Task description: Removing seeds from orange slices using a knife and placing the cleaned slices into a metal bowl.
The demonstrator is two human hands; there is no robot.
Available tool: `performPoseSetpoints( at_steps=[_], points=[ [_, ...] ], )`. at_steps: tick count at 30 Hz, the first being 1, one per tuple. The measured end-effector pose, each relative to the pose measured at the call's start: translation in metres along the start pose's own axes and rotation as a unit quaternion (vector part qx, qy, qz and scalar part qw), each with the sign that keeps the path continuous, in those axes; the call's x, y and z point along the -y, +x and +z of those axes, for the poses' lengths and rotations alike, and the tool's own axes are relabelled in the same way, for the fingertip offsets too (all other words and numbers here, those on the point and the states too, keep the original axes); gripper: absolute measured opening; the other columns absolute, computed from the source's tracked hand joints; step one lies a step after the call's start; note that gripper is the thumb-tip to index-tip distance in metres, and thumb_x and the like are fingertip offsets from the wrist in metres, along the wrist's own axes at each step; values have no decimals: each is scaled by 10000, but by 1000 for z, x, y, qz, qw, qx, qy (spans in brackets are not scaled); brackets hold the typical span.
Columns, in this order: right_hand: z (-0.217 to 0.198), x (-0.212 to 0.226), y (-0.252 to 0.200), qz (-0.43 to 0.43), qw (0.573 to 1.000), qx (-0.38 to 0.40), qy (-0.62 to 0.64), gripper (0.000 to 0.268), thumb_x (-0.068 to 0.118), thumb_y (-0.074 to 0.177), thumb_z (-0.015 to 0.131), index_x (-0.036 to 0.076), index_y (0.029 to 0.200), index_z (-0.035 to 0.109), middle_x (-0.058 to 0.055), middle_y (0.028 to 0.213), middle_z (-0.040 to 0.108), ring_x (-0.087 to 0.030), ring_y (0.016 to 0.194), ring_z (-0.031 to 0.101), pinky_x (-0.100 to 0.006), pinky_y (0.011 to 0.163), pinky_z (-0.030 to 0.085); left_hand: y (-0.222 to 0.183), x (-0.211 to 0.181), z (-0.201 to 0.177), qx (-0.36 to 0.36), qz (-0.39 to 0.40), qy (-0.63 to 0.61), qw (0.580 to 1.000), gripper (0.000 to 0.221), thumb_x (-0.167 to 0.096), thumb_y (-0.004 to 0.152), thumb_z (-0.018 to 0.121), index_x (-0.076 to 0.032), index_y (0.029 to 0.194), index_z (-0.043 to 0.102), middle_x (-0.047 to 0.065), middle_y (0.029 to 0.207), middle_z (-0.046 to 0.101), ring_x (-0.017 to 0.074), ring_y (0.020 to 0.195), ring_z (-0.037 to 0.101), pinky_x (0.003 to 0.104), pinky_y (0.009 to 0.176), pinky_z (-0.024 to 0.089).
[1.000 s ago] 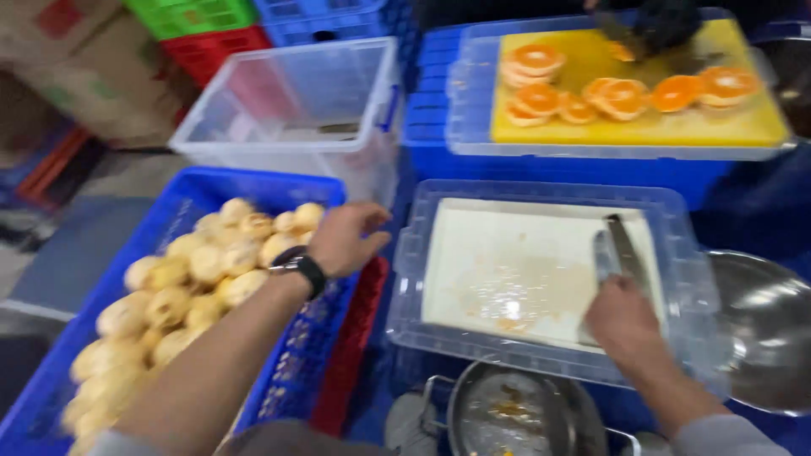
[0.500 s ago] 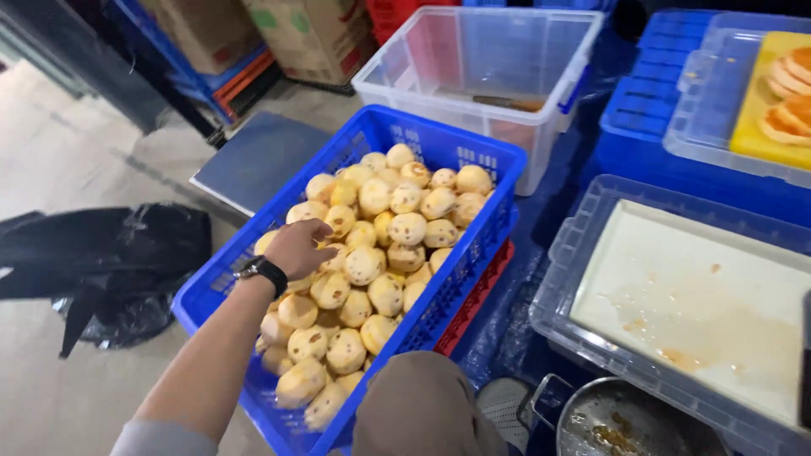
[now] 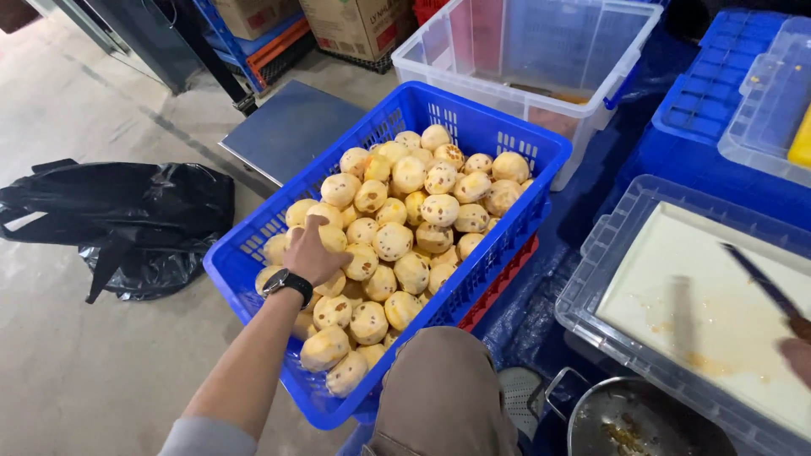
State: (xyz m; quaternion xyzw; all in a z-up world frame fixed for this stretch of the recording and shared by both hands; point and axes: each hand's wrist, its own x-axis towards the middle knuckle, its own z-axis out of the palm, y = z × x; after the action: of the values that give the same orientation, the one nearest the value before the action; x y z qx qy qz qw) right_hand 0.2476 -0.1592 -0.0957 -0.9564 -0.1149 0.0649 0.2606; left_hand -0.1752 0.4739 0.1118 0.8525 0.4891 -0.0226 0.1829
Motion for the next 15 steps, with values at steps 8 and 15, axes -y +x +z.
performPoseSetpoints(
  at_steps=[8,15],
  points=[
    [-127,330,-149,50,954,206,-211,534,319,966,613,263,1482,485,-108,1298,787,-342,1052,822,-463,929,618,-11,-34,-30,-55,46,-47,996,590,-391,783,784,-186,1277,536,196,1338,578,371,1107,594,513,827,523],
    [-77,244,-132,19,996,92,-5,410,153,816,581,225,1212,657,-119,1005,797,-302,900,746,-421,822,541,-92,-256,-21,93,266,-77,956,709,-365,633,776,-179,1226,437,127,851,677,296,756,627,432,679,426]
  ],
)
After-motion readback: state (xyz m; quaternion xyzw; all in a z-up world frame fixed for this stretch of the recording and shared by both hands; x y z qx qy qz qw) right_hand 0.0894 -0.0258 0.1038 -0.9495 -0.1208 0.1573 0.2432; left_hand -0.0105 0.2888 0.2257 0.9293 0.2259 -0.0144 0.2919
